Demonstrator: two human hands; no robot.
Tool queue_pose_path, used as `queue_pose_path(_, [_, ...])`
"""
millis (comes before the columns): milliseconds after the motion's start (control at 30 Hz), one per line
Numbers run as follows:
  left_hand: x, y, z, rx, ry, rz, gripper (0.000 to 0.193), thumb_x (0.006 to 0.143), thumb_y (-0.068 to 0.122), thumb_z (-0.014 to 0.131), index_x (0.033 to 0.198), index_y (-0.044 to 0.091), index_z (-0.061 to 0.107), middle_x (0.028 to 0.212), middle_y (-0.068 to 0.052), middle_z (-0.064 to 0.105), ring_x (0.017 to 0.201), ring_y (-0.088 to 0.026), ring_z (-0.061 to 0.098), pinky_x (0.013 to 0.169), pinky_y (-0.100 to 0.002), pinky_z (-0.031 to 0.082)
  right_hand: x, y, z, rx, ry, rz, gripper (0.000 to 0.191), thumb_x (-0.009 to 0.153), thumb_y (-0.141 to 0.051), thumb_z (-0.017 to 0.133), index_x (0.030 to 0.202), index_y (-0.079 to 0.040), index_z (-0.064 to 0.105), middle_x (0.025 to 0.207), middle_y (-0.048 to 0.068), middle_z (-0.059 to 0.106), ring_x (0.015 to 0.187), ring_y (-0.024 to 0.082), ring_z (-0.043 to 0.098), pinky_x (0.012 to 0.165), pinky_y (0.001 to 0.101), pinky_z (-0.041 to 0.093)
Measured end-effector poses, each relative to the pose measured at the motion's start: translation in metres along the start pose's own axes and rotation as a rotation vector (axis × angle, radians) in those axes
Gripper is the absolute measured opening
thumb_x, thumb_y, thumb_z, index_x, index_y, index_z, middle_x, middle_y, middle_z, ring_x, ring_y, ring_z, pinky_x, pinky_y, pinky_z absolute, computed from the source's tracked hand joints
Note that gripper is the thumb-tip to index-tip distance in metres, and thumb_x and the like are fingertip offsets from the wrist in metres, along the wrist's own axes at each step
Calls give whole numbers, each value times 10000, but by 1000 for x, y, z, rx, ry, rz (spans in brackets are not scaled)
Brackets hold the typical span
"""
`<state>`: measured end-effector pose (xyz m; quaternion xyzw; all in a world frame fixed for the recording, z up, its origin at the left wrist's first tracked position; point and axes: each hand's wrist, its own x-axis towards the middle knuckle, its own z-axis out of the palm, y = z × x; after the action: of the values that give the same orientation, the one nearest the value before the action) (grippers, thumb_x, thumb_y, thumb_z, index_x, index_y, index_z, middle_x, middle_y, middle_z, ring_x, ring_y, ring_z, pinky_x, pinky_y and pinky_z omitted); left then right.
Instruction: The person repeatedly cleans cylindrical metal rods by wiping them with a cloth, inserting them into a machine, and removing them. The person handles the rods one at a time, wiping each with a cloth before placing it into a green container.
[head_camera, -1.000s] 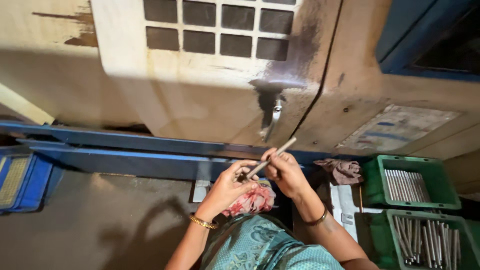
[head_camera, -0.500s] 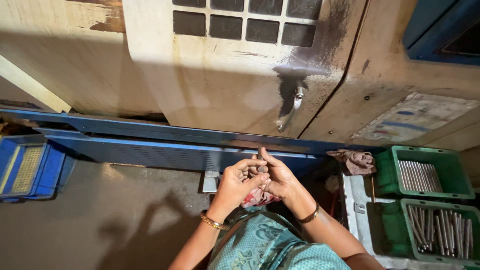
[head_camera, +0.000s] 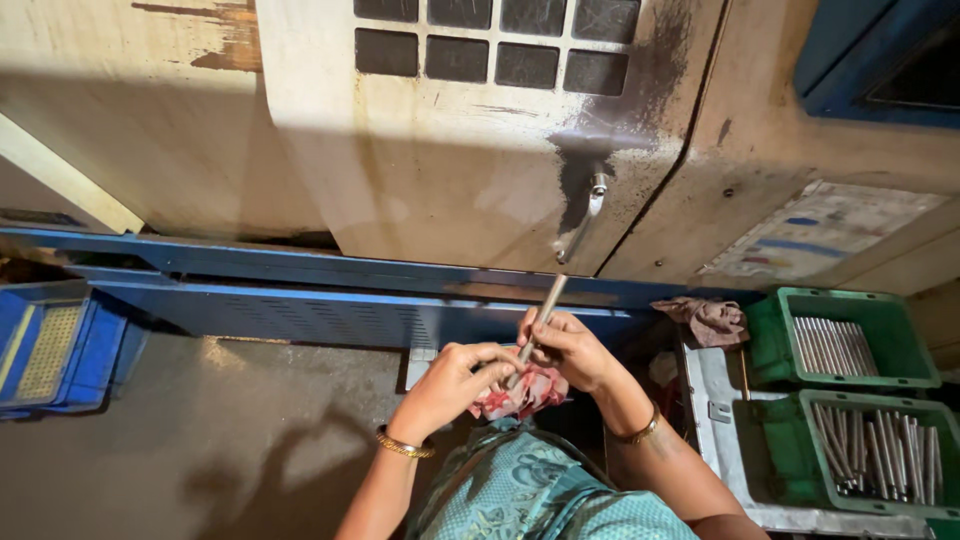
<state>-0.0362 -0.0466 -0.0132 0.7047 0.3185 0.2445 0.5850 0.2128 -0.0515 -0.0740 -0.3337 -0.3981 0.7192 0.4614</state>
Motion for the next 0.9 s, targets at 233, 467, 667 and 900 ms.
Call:
queue_pose_path(233, [7,23,6,249,309,220,162,921,155,695,1014,39,760,1053,-104,749,954,-260,731,783,-335,574,-13,-25,13,-772,16,-407,176,1027,-160,621,1002,10,657,921,53,660,847,160,620,744,309,503])
queue_pose_path(467, [23,44,26,165,446,475,188,884,105,740,1051,19,732,1040,-104,743,932,-270,705,769,-347,551,-30,-45,46,-1401,241,-395,229,915,-184,699,1074,-29,644,892,145,600,796,364,626,652,416,503])
queue_pose_path(667, [36,47,28,232,481,482,132,872,135,783,958,41,747,930,-82,739,861,-237,706,738,-336,547,-25,-55,42,-1598,287,-461,183,862,-150,705,975,-44,607,913,130,584,832,371,621,628,454,506])
queue_pose_path(900, [49,39,21,143,440,295,153,873,172,765,944,36,763,903,-69,746,763,-179,686,627,-294,512,-14,-59,33,-1748,383,-580,203,797,-110,711,938,-59,574,856,115,547,837,346,615,594,451,499])
